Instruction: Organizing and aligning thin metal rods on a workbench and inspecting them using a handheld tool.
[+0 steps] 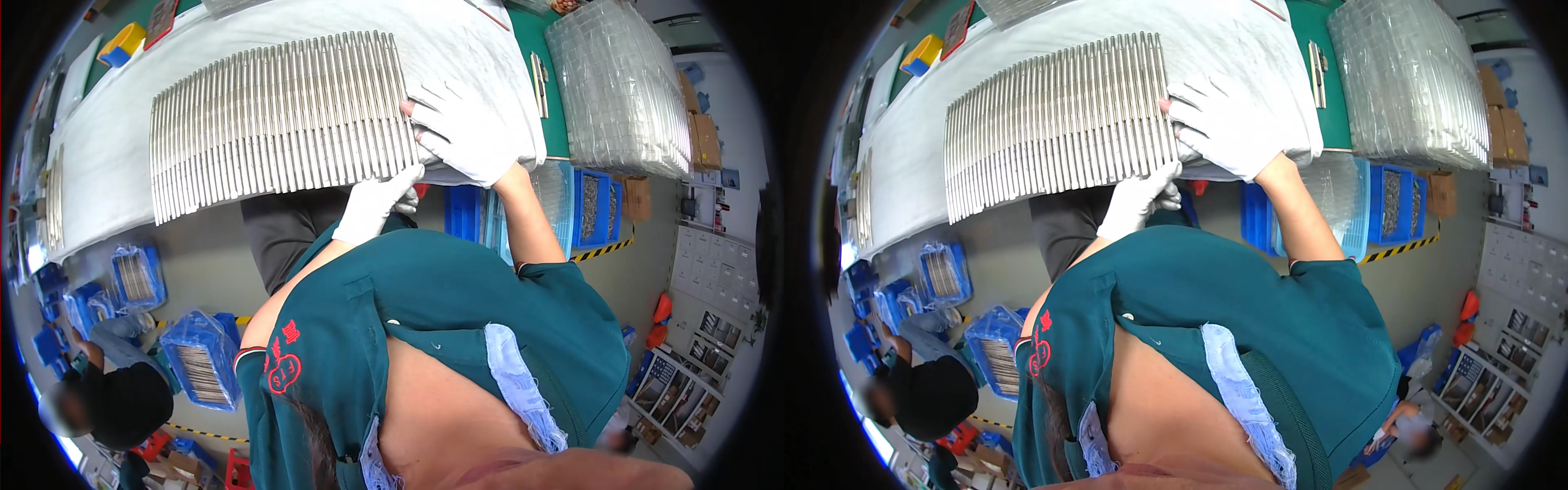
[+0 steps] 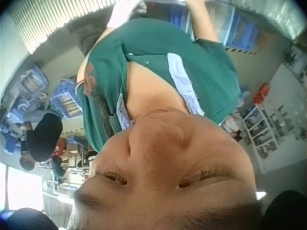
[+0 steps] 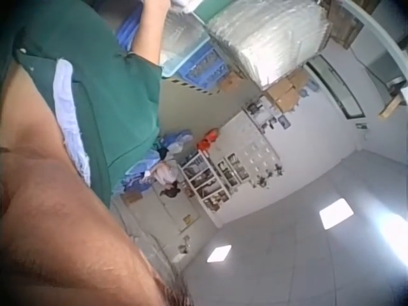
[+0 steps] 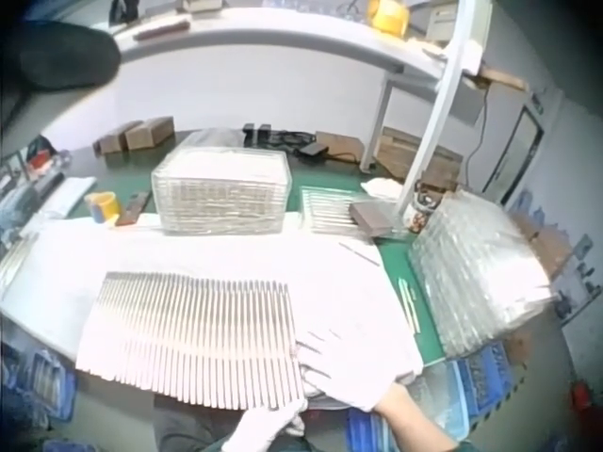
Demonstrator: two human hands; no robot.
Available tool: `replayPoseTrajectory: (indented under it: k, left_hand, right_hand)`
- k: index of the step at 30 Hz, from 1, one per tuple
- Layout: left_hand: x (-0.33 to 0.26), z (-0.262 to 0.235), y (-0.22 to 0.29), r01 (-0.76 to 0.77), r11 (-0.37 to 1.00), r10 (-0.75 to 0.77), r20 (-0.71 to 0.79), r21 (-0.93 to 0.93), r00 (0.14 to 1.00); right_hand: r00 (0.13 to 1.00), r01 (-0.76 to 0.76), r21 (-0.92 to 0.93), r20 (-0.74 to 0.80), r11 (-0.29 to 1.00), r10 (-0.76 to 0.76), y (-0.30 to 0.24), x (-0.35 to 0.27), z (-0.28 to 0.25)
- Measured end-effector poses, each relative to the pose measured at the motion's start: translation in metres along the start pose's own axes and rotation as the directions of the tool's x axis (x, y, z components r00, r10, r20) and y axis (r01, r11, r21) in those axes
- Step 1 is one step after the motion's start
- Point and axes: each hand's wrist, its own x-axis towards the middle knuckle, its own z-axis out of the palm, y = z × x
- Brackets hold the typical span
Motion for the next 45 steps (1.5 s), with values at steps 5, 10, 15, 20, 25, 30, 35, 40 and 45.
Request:
replayPoseTrajectory:
  k: [5, 10, 15, 20, 25, 30, 35, 40, 45]
  left_hand:
    - [0.005, -0.009, -0.010, 0.018, 0.979, -0.010, 0.039, -0.202, 0.999]
    - [0.002, -0.008, -0.007, 0.056, 0.993, -0.055, 0.013, -0.105, 0.998]
    - [-0.002, -0.008, 0.001, 0.002, 1.000, -0.002, -0.003, 0.016, 1.000]
    - [-0.006, -0.009, 0.005, 0.006, 1.000, -0.006, 0.036, 0.001, 0.999]
    - [-0.005, -0.012, 0.000, 0.066, 0.984, -0.072, -0.026, -0.167, 0.997]
    - [-0.005, -0.012, 0.000, 0.015, 0.990, -0.016, -0.003, -0.138, 1.000]
    - [-0.005, -0.012, -0.001, 0.041, 0.998, -0.041, 0.004, -0.049, 0.999]
    - [-0.002, -0.014, -0.001, 0.061, 0.991, -0.063, -0.014, -0.118, 0.998]
    - [-0.003, -0.017, -0.001, -0.020, 1.000, 0.020, -0.012, -0.009, 1.000]
  right_hand:
    - [0.998, 0.053, -0.038, 0.022, 0.998, -0.053, -0.002, 0.003, -0.001]
    - [0.998, 0.062, -0.045, 0.014, 0.997, -0.062, 0.001, 0.001, 0.001]
    - [0.998, 0.047, -0.062, 0.041, 0.997, -0.045, 0.002, 0.001, 0.001]
    - [0.995, -0.033, 0.039, 0.097, 0.999, 0.029, -0.003, 0.013, -0.016]
    - [0.999, 0.044, 0.025, -0.024, 0.999, -0.043, -0.001, 0.038, -0.002]
    - [0.990, 0.115, 0.018, -0.087, 0.993, -0.113, 0.011, 0.039, 0.026]
    - [0.987, 0.123, 0.012, -0.105, 0.992, -0.121, 0.008, 0.040, 0.023]
    - [0.990, 0.111, -0.020, -0.084, 0.994, -0.112, 0.006, 0.040, 0.022]
    - [0.986, 0.123, -0.034, -0.108, 0.992, -0.126, 0.006, 0.040, 0.023]
